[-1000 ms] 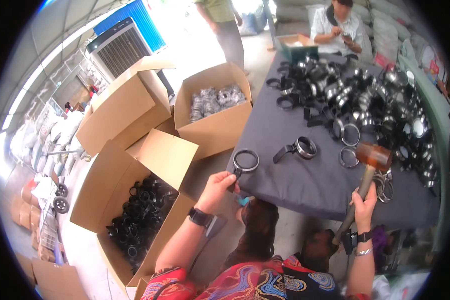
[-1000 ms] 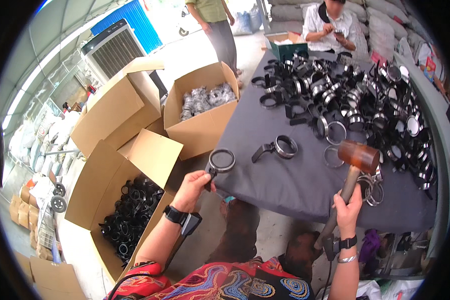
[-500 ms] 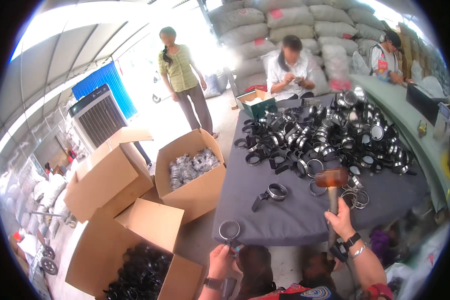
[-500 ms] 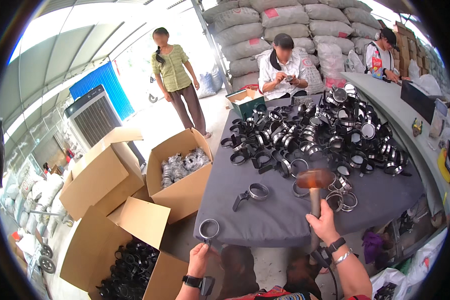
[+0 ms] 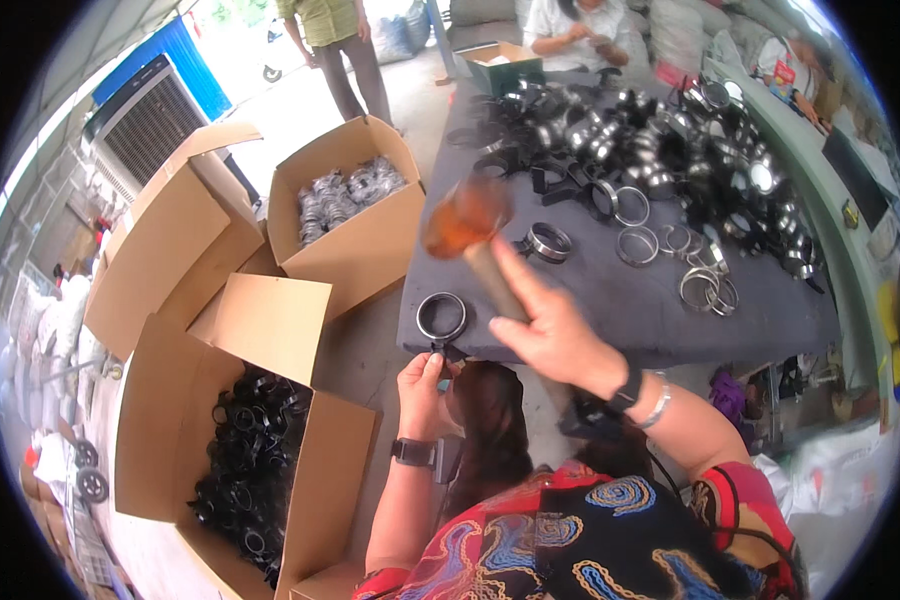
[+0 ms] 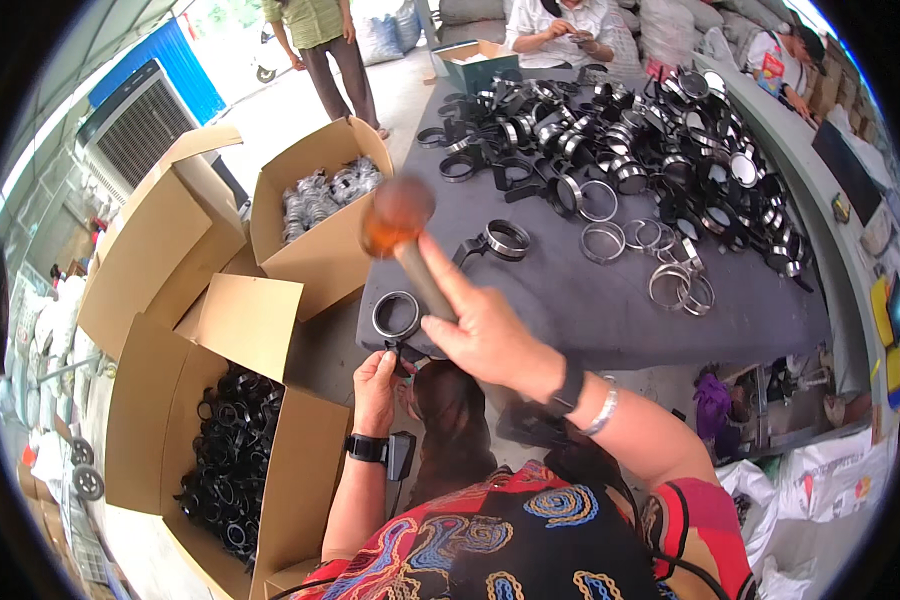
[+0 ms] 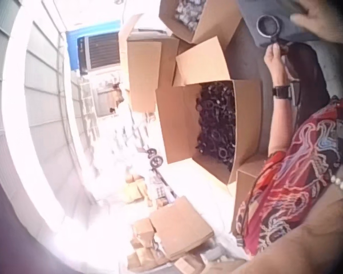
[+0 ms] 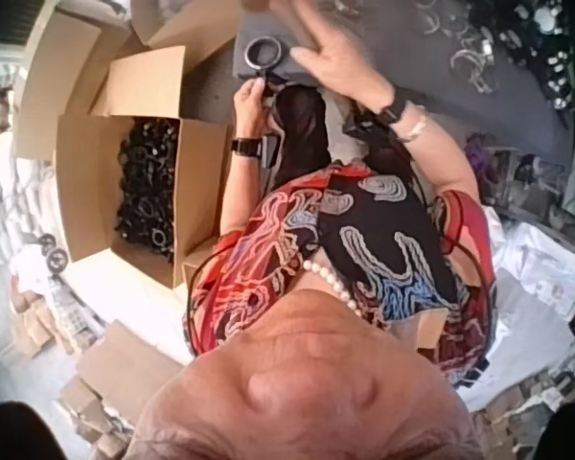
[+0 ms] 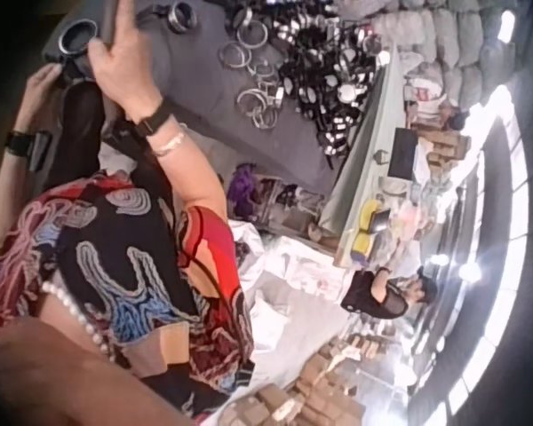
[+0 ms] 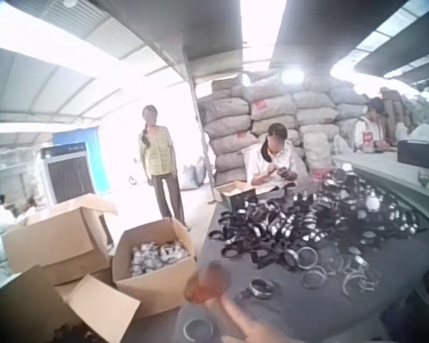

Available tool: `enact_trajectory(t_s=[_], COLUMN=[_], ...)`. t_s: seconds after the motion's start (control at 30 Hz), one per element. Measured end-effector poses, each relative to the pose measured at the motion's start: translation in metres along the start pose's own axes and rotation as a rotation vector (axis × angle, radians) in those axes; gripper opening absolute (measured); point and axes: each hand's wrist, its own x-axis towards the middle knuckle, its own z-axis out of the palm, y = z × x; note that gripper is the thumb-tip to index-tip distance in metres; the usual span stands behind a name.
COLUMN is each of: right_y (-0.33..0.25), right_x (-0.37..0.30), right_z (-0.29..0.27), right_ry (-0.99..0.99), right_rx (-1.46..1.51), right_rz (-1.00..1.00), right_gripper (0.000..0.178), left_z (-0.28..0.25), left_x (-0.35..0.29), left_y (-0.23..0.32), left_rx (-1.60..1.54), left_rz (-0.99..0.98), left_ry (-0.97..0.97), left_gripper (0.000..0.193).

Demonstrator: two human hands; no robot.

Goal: Manually assemble and secure components of a plastic or rubber product using a mallet.

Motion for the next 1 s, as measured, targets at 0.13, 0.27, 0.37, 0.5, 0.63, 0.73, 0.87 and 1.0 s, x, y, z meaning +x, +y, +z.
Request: enact_trajectory(t_s=[0.13,0.27,0.37,0.5,0.63,0.73,0.87,1.0], right_y=[0.049,-0.010,0.029,0.031,0.073,0.077,0.109,0.105], right_x=[-0.021,-0.015,-0.031,-0.042,-0.053,-0.070,-0.103,-0.112], right_z=[0.023,-0.005,0.002,-0.011,-0.044,-0.094,-0.114,-0.114], right_ry=[-0.091,0.001,-0.226,-0.254,0.284,0.517,0.624,0.665], right_rx=[0.093,0.137,-0.170,-0.099,-0.075,0.105,0.221,0.230], right_rz=[0.223,0.262,0.203,0.251,0.029,0.270,0.356,0.342], right_gripper=[0.083,0.080,0.083,0.085,0.078,0.070,0.069,0.069], left_z=[-0.010,-0.005,-0.003,-0.010,-0.006,0.015,0.061,0.133], left_x=[0.000,-0.010,0.003,0.002,0.013,0.018,0.067,0.169], left_y=[-0.012,0.005,-0.002,0.006,0.016,0.065,0.117,0.139], left_rx=[0.119,0.052,0.082,0.098,0.187,0.309,0.509,0.518], left_rz=[-0.024,0.003,-0.024,0.008,0.016,0.011,0.009,0.061], left_ry=[0.053,-0.030,-0.007,-0.049,-0.030,-0.135,-0.296,-0.529], left_gripper=[0.018,0.020,0.020,0.022,0.018,0.018,0.021,0.025])
